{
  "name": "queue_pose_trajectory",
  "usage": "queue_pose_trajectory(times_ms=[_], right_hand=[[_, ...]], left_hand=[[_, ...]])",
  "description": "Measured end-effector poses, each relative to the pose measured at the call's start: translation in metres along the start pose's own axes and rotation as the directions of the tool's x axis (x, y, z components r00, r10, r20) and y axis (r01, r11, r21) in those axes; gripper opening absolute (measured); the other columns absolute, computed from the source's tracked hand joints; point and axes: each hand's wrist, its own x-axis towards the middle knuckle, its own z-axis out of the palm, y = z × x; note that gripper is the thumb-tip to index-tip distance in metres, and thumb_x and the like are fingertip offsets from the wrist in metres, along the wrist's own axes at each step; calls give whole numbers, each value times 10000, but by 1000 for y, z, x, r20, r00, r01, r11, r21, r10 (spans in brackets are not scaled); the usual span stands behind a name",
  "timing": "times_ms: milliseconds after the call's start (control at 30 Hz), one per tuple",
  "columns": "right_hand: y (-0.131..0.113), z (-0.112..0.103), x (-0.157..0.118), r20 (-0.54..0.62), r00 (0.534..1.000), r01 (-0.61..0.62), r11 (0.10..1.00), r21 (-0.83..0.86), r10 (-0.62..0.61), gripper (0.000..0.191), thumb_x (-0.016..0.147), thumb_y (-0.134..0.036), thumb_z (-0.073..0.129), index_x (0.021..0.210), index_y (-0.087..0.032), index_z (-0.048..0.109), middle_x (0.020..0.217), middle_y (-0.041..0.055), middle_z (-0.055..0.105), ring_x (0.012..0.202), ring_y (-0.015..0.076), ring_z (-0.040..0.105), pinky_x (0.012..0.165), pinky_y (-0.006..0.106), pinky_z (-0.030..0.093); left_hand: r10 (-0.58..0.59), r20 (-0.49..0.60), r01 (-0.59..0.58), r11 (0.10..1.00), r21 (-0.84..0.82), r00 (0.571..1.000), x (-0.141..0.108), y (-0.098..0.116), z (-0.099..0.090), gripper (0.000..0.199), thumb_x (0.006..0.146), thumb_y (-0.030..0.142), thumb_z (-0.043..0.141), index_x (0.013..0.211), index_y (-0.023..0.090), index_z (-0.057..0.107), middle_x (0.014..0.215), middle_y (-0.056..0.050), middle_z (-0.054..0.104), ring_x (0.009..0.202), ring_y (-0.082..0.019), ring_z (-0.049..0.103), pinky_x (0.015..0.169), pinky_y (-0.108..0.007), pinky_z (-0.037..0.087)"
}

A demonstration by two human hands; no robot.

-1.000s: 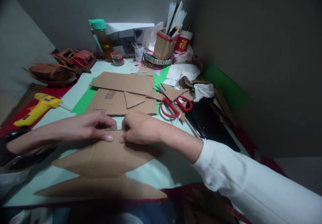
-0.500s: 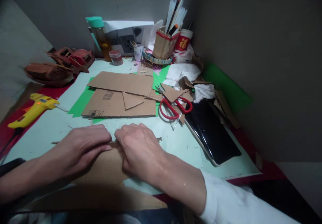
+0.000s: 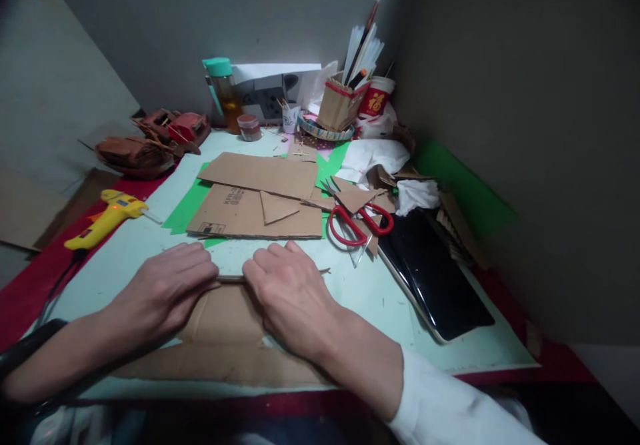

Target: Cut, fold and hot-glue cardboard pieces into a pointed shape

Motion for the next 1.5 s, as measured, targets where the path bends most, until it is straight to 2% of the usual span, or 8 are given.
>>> queue_pose_trajectory(times_ms=[433,600,733,900,1033,1200,1333,1500], right_hand=[[-4,0,-14,-24,995,99,995,16,-99,186,994,-86,509,827,-140,568,841,43,540,764,198,363,701,354,289],[-8,6,-16,-64,993,98,995,14,-97,190,970,-45,521,809,-133,565,808,37,527,751,194,341,685,359,275],[-8,1,-16,-64,996,70,997,16,-69,173,911,4,572,808,-135,568,820,43,527,759,197,366,683,346,298],[-13,-6,-9,-49,999,1,999,32,1,181,824,18,633,906,-140,598,864,46,563,778,203,440,692,324,351],[-20,4,-5,-139,990,0,1000,8,1,167,826,16,542,798,-147,564,790,54,531,721,208,413,650,338,309],[-23,20,-7,-277,955,99,994,-49,-108,344,940,19,370,687,-169,506,697,46,449,658,211,327,640,365,236],[-21,22,-8,-284,948,135,989,-56,-145,375,1007,-24,335,706,-160,513,699,38,446,652,200,337,639,359,243],[-18,17,-11,-258,955,130,989,-71,-144,347,1001,-32,366,719,-157,526,699,45,456,646,202,344,614,355,241]], left_hand=[[79,-123,-62,989,135,989,-6,6,11,271,854,-24,433,710,200,481,687,-34,482,703,-216,354,625,-374,293],[86,-78,-63,965,254,993,-4,14,8,269,822,-52,452,738,184,549,709,-52,527,703,-235,384,625,-385,310],[77,-32,-63,949,308,997,-1,23,7,218,861,-29,477,878,139,613,790,-74,579,715,-246,439,636,-387,356],[118,-76,-91,953,290,990,6,28,10,165,874,4,499,867,134,601,795,-74,576,725,-240,471,647,-378,407],[174,-134,-125,941,314,976,8,30,12,215,842,-28,470,798,148,585,741,-59,551,693,-231,447,622,-379,384],[243,-185,-166,921,352,952,5,37,16,254,856,10,429,694,178,531,679,-39,495,634,-204,421,566,-365,337],[242,-211,-152,918,367,947,4,40,20,229,835,9,457,689,174,520,665,-32,474,615,-195,415,545,-362,299],[164,-166,-96,929,356,972,1,38,14,186,880,55,462,776,168,566,714,-33,533,652,-212,468,576,-367,372]])
